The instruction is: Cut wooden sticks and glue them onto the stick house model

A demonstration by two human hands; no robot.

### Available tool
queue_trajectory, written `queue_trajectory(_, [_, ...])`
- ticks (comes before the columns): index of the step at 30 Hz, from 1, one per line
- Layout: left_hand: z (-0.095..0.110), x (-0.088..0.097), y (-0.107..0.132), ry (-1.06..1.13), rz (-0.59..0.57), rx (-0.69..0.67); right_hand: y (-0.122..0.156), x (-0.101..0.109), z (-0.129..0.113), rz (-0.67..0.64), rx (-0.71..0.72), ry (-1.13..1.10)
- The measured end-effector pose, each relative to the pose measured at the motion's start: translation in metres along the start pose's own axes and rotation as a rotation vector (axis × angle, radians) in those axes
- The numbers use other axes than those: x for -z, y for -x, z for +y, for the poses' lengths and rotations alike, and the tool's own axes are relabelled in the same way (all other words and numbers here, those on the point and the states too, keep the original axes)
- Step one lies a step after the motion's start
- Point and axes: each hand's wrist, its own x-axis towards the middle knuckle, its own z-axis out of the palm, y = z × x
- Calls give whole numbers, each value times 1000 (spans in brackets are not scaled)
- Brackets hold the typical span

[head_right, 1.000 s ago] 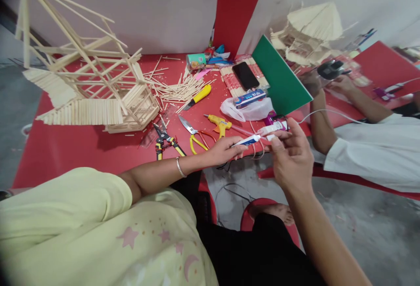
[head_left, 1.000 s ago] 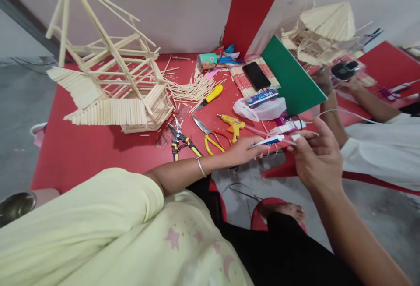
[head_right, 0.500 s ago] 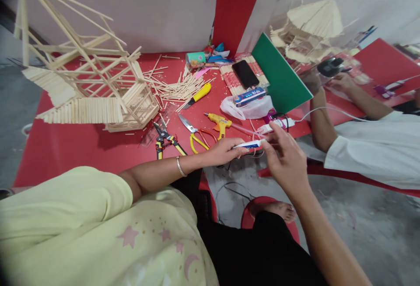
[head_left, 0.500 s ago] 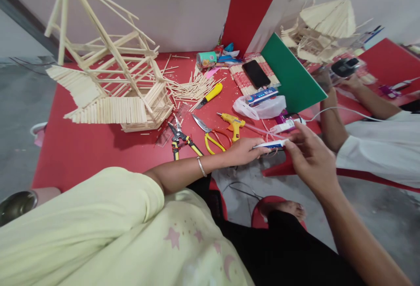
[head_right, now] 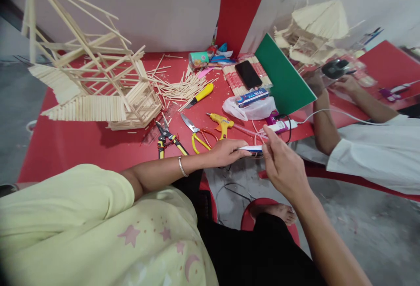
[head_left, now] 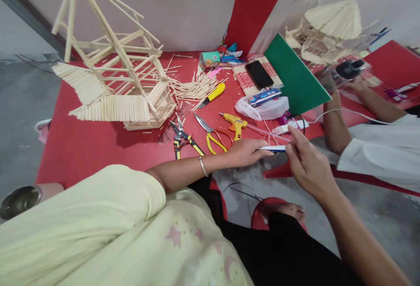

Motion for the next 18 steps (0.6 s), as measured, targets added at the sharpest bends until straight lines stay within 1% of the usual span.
queue_trajectory(3, [3,1,1,-58,52,-30,0,-2,1,-15,-86,12])
queue_trajectory(6, [5,2,2,-102,71,-60,2,-5,4,-2,-171,-57])
queue_trajectory(8, [5,1,3,-91,45,-55,3,-6,5,17,-161,-82])
queue_trajectory(10, [6,-1,5,-86,38,-45,4,-7,3,21,-111,-93])
queue_trajectory(12, [8,-4,6,-122,72,-57,3,-7,0,27,-99,-123])
queue_trajectory(13, [10,-4,6,-152,95,-74,2,-7,-1,42,-117,-145])
queue_trajectory(15, [13,2,1,-202,118,-119,-1,-6,-2,98,-171,-186])
queue_trajectory(17, [16,19,-14,-206,119,-151,-6,-5,0,182,-214,-182])
queue_trajectory(18, [15,31,-27,-197,137,-151,-8,-4,3,229,-235,-164])
